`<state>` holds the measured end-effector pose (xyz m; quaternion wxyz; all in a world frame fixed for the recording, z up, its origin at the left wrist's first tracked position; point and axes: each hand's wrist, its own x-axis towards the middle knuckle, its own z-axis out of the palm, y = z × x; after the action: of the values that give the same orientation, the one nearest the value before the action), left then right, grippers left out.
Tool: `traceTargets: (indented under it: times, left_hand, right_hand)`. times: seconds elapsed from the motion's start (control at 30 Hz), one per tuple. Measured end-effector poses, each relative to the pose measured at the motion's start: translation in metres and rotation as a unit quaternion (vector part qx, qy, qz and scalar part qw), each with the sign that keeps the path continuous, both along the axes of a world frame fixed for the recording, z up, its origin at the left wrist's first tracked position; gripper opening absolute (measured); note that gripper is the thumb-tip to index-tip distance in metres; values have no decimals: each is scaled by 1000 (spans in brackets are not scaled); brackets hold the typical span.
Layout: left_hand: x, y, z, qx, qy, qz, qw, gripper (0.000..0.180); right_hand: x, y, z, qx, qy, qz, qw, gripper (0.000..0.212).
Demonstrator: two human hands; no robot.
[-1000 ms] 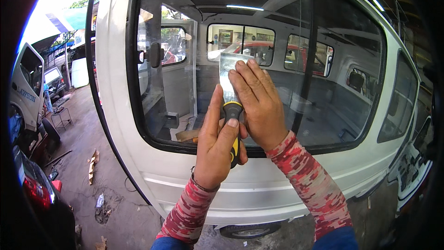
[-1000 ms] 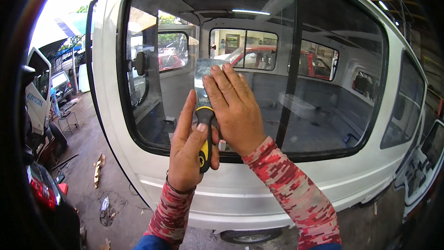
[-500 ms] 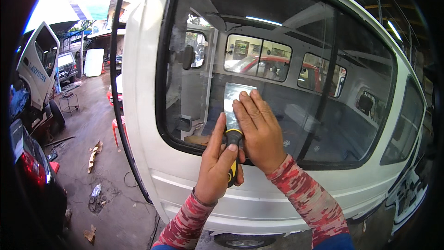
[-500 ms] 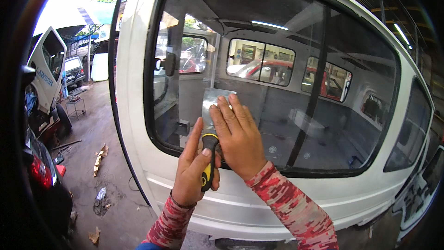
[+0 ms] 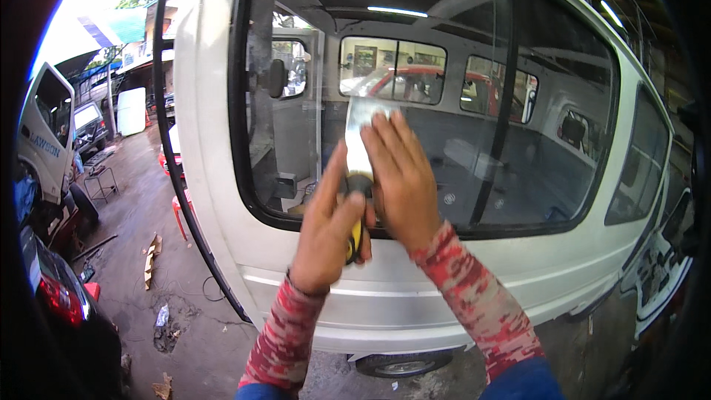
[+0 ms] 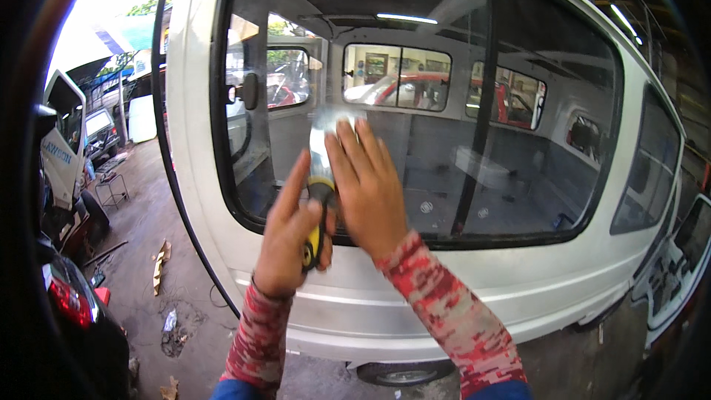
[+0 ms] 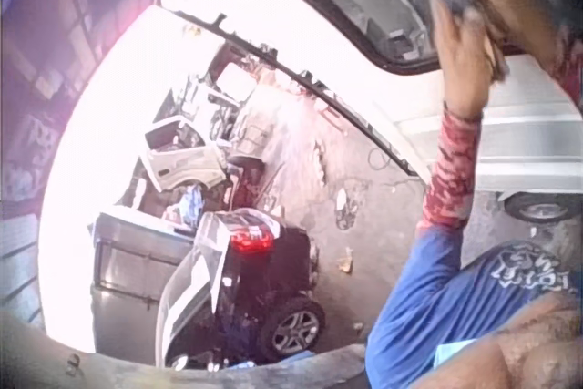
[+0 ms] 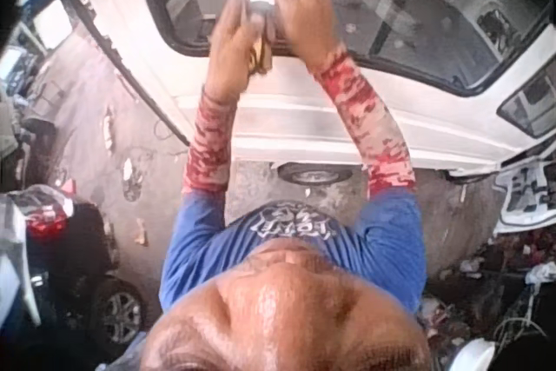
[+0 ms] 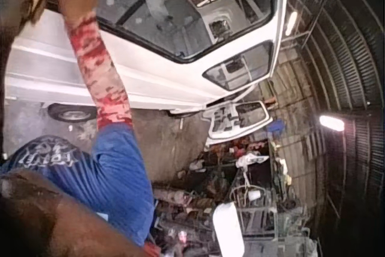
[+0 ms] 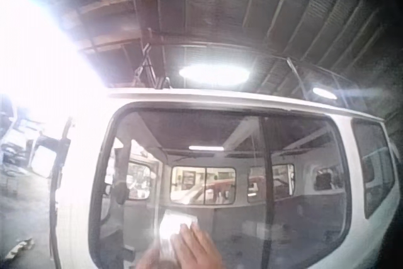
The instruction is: The person uses an angle grinder on a vehicle's undercarriage, producing sparks. Then the person walks to a white van and scrapes the side window with a scraper tool.
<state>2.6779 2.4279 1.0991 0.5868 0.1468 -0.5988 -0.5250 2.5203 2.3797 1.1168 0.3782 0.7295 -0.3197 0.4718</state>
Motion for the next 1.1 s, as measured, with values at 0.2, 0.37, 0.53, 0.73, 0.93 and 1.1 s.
traceTargets:
  times: [0.2, 0.37, 0.53, 0.73, 0.93, 1.1]
  left_hand:
    - [-9, 4, -6, -2, -17, -2, 1000, 70]
    - [-22, 15, -27, 33, -53, -25, 998, 71]
    - [-37, -5, -13, -43, -24, -52, 997, 70]
    - [-37, 17, -13, 16, -38, -55, 998, 72]
    - [-50, -15, 23, -87, 26, -83, 992, 70]
    - [-44, 21, -45, 37, -26, -18, 999, 74]
  right_hand:
    - [-6, 10, -4, 17, -44, 22, 999, 52]
    - [-18, 29, -40, 35, -66, -53, 996, 46]
    - [-38, 19, -12, 31, -102, -62, 992, 51]
    - [-26, 43, -15, 45, -65, -64, 995, 54]
    - [-59, 5, 29, 2, -42, -36, 998, 59]
    - [-39, 42, -40, 61, -54, -73, 994, 55]
